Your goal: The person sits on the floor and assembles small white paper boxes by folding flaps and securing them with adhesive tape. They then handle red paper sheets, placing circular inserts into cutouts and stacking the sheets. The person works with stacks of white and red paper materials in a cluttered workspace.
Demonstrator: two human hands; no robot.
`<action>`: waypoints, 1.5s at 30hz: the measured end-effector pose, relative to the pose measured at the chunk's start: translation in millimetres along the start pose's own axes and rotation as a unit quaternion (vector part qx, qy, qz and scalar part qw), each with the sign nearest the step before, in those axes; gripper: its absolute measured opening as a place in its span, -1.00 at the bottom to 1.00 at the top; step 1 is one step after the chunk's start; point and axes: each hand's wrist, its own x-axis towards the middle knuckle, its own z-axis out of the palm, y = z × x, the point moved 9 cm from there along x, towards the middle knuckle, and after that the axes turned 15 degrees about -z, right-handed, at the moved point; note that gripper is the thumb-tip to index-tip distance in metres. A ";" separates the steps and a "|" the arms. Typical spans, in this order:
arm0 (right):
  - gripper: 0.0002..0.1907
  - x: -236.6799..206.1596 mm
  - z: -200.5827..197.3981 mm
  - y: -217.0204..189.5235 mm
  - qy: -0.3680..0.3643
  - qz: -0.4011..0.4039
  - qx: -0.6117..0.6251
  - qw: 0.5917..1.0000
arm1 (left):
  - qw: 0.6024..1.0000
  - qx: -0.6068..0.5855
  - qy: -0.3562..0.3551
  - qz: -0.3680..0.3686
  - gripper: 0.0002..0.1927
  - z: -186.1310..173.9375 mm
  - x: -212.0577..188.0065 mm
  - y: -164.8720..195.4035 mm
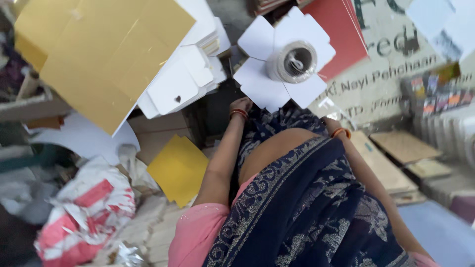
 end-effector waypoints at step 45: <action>-0.59 -29.9 5.0 14.3 0.019 0.003 -0.019 1.000 | 0.975 0.214 -0.055 0.030 -0.84 37.6 -0.2 14.1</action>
